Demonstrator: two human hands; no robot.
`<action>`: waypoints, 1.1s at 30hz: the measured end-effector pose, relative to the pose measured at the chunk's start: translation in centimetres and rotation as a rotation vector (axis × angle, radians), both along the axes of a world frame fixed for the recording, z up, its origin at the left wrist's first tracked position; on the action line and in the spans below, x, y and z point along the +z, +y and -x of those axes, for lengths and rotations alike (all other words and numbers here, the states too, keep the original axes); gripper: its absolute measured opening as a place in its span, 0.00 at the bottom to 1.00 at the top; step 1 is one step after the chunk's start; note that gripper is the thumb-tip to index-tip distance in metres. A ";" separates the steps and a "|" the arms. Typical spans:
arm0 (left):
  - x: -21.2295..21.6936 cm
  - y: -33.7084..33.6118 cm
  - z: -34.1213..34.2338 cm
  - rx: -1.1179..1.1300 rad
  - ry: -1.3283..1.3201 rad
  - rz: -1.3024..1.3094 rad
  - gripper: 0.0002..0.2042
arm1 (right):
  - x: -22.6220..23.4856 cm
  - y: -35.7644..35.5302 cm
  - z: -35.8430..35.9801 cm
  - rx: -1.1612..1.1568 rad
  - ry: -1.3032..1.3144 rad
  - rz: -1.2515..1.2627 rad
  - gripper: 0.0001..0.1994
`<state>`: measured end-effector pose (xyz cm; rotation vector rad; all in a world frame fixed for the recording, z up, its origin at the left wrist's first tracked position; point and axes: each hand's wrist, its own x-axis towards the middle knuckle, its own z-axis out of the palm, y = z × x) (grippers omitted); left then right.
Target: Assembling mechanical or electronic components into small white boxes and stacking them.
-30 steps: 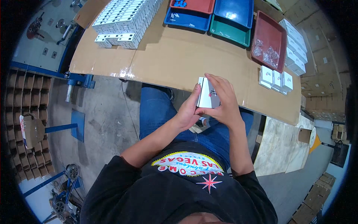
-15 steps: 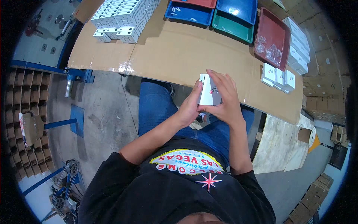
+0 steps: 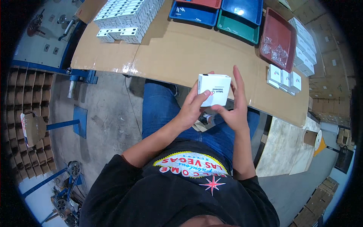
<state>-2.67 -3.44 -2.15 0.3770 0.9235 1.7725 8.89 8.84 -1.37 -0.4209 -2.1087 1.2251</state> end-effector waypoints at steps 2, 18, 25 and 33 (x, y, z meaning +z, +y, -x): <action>-0.7 -0.1 0.4 0.050 0.037 -0.053 0.25 | -0.8 -0.4 -0.6 -0.052 0.112 0.456 0.41; -1.2 -1.7 1.3 0.035 0.431 -0.123 0.17 | -0.6 -1.1 -2.4 -0.023 -0.112 0.508 0.16; -1.5 -2.1 1.7 0.054 0.454 -0.137 0.18 | 0.5 -1.9 -1.3 0.027 0.005 0.519 0.22; -0.9 -2.2 1.2 0.034 0.528 -0.190 0.19 | 1.1 -1.7 -2.0 0.101 0.180 0.440 0.21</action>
